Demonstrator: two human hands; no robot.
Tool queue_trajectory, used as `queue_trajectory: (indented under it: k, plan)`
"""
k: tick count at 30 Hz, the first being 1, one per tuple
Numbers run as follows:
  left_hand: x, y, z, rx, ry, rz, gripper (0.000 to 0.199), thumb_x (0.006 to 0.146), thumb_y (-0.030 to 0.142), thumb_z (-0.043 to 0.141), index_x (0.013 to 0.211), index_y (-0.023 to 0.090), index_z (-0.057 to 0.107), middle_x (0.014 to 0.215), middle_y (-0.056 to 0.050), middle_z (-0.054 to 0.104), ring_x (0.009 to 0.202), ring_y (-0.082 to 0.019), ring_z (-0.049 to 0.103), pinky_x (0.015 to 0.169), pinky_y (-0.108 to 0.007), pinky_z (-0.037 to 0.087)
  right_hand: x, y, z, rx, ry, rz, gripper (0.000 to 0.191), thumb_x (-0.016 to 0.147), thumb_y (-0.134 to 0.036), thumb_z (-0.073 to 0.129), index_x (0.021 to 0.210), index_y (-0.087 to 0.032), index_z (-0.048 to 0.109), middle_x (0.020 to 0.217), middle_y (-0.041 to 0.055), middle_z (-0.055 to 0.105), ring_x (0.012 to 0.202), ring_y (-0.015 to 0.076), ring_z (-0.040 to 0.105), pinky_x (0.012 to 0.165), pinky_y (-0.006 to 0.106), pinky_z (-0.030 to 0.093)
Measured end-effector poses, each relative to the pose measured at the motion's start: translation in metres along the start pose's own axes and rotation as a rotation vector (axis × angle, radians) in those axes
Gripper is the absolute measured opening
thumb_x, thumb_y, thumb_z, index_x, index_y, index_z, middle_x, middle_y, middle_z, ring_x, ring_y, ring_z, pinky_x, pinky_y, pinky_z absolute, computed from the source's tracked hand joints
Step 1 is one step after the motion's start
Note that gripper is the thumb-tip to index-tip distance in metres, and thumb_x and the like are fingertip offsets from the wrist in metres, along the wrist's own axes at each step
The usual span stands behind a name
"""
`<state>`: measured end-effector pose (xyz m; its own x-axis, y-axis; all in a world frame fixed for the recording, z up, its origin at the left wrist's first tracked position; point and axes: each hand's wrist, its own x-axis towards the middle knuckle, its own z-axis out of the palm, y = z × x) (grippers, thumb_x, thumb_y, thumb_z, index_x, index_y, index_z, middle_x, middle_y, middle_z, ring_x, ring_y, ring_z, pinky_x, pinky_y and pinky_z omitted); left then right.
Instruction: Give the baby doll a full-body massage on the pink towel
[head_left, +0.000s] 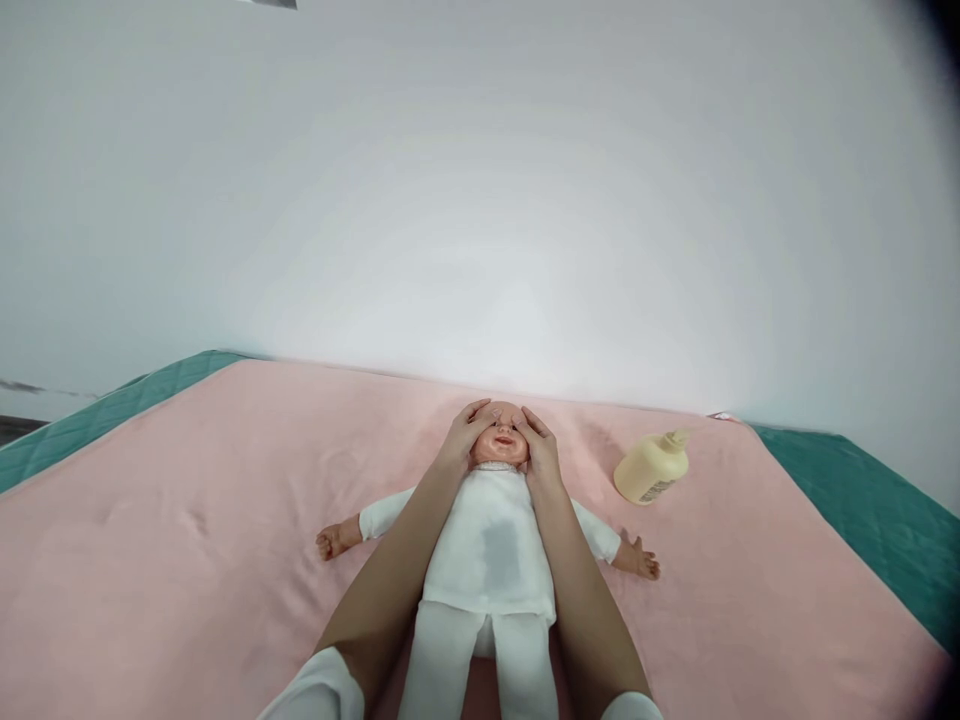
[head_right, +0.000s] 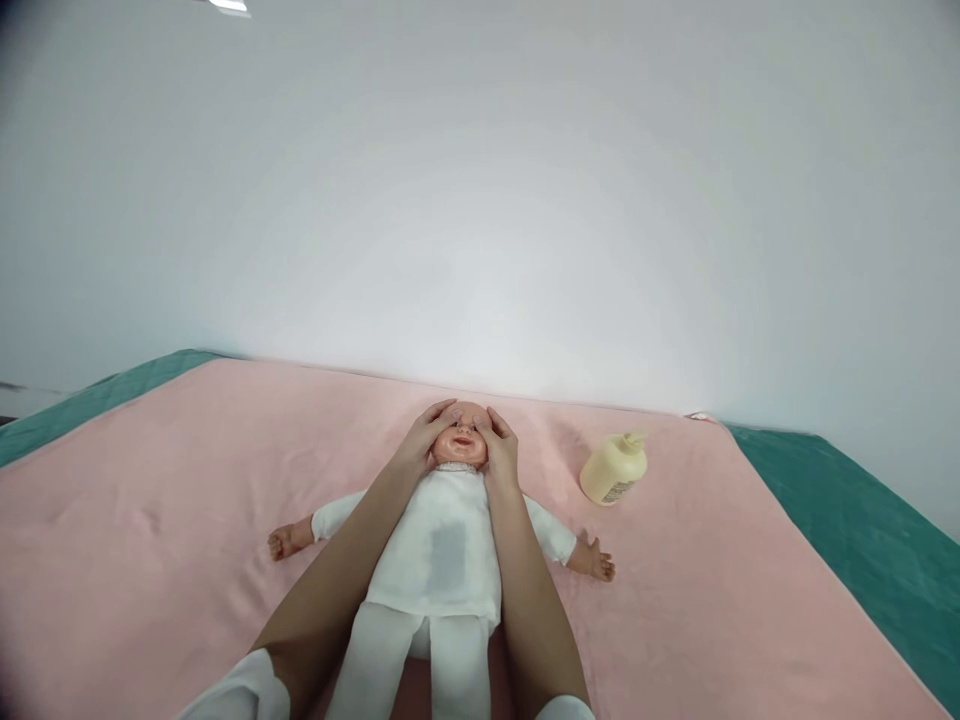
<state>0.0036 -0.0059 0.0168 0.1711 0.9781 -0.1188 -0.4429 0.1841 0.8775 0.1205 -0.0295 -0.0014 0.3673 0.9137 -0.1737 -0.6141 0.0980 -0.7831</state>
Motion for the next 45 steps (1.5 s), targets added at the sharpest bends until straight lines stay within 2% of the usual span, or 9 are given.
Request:
queue_trajectory:
  k: [7,14,20,25,36,40,45]
  plan:
    - [-0.001,0.001,0.000,0.006,0.016,-0.017,0.052,0.066,0.027,0.081,0.113,0.016,0.060,0.111,-0.014,0.065,0.090,-0.023,0.067,0.080,-0.036,0.055,0.001,0.000,0.001,-0.005,0.021,0.002,0.053,0.053,-0.019,0.082,0.104,-0.016,0.066,0.091,0.0054,0.074,0.080,0.0200,0.070,0.078,0.034,0.059]
    - [-0.002,0.000,0.002,-0.018,0.015,0.016,0.045,0.069,0.026,0.078,0.110,0.017,0.062,0.107,-0.011,0.065,0.088,-0.019,0.065,0.078,-0.032,0.054,-0.003,-0.003,0.004,-0.026,0.022,-0.012,0.052,0.056,-0.021,0.079,0.106,-0.015,0.065,0.090,0.0052,0.074,0.078,0.0185,0.069,0.074,0.031,0.058]
    - [0.003,-0.004,-0.001,-0.056,0.006,0.006,0.043,0.068,0.025,0.077,0.108,0.018,0.062,0.106,-0.009,0.065,0.087,-0.019,0.064,0.079,-0.032,0.053,-0.003,-0.005,0.005,0.002,0.044,0.029,0.046,0.058,-0.016,0.074,0.103,-0.015,0.066,0.083,0.0033,0.073,0.075,0.0176,0.068,0.074,0.031,0.057]
    - [0.004,-0.001,-0.003,-0.115,-0.006,-0.045,0.042,0.067,0.023,0.077,0.106,0.018,0.063,0.101,-0.008,0.066,0.083,-0.019,0.065,0.078,-0.033,0.053,-0.002,-0.007,0.006,0.061,0.049,0.072,0.043,0.059,-0.014,0.072,0.101,-0.015,0.066,0.083,0.0049,0.073,0.075,0.0206,0.069,0.076,0.037,0.058]
    - [0.004,0.002,-0.006,-0.166,-0.007,-0.097,0.038,0.070,0.019,0.072,0.107,0.018,0.067,0.106,-0.011,0.068,0.092,-0.023,0.066,0.089,-0.039,0.052,-0.003,-0.012,0.005,0.138,0.060,0.190,0.043,0.062,-0.012,0.062,0.105,-0.018,0.063,0.085,0.0059,0.073,0.080,0.0239,0.071,0.080,0.044,0.058]
    - [0.008,0.000,-0.007,-0.174,-0.004,-0.075,0.036,0.067,0.020,0.075,0.102,0.017,0.067,0.102,-0.010,0.069,0.092,-0.024,0.066,0.089,-0.040,0.052,0.002,-0.005,0.001,0.168,0.034,0.171,0.043,0.062,-0.017,0.066,0.105,-0.020,0.062,0.088,0.0053,0.072,0.083,0.0251,0.071,0.083,0.048,0.057]
    - [0.005,0.000,-0.002,-0.140,-0.027,-0.004,0.039,0.066,0.031,0.080,0.097,0.016,0.064,0.095,-0.009,0.069,0.089,-0.022,0.066,0.085,-0.038,0.052,0.001,0.000,0.000,0.071,-0.020,0.049,0.041,0.060,-0.027,0.077,0.099,-0.021,0.064,0.091,0.0036,0.073,0.087,0.0229,0.069,0.082,0.041,0.057]
